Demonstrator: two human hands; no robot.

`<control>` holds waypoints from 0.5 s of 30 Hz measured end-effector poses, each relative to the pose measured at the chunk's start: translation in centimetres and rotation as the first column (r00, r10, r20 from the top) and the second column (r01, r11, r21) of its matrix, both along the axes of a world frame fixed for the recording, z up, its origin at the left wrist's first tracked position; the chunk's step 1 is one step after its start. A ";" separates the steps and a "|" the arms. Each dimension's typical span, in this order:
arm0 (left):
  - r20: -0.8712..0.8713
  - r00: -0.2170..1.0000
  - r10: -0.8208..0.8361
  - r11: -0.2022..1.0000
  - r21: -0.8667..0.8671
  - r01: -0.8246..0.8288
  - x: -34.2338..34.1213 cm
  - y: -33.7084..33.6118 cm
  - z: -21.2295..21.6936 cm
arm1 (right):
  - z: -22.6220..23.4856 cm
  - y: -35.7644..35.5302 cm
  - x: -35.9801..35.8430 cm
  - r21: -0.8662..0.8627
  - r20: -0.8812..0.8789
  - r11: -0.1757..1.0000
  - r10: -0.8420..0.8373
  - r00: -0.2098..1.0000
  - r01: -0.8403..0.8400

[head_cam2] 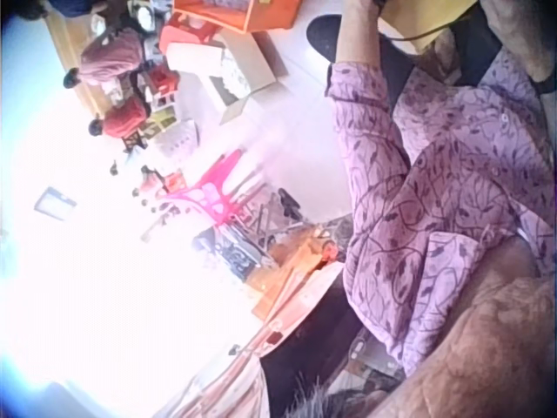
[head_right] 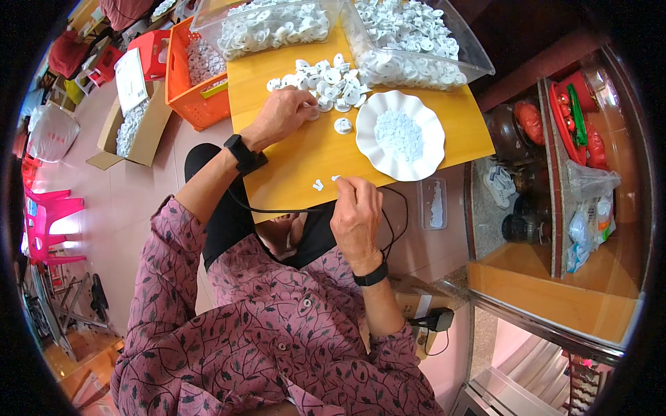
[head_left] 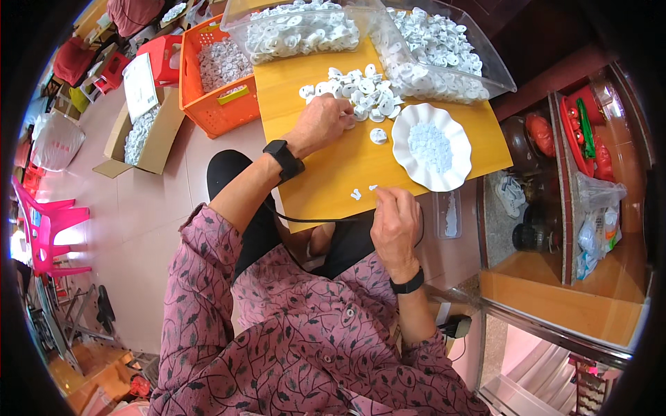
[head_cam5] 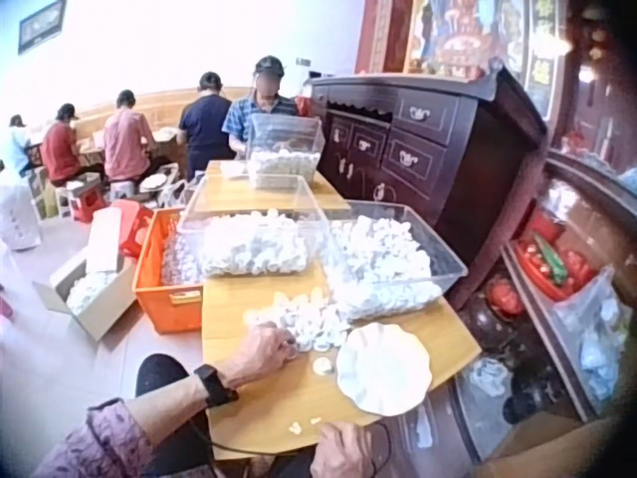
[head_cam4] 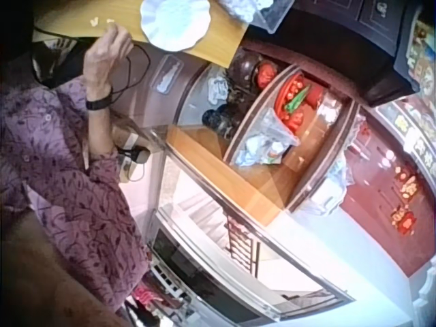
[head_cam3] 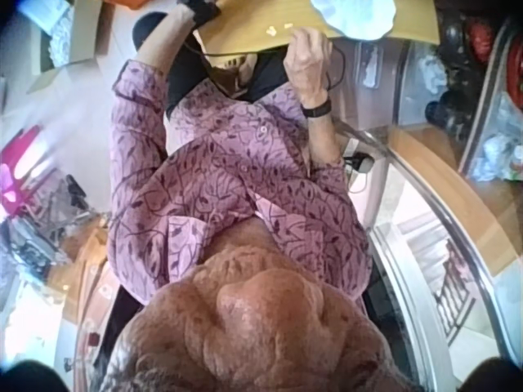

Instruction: Inspecting and handling small white plastic components at a workshop desk.

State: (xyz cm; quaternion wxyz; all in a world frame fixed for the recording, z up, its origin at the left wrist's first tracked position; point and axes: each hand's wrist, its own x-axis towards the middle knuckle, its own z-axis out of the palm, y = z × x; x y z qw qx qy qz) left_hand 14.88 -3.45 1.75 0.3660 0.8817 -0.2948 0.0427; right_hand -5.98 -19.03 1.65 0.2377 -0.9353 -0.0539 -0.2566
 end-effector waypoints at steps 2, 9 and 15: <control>-0.088 0.995 -0.042 0.998 -0.048 0.038 -0.3 0.2 0.1 | 0.4 -0.3 -0.2 -0.080 -0.047 0.996 0.026 0.999 -0.030; 0.010 0.999 -0.030 0.999 0.033 0.030 -1.0 1.3 0.4 | 1.5 -0.1 -0.9 -0.288 -0.163 0.947 0.097 0.982 -0.141; -0.262 0.963 -0.057 0.990 -0.141 0.020 -3.4 2.2 2.5 | 1.4 -0.4 -0.9 -0.229 -0.185 0.959 0.125 0.975 -0.167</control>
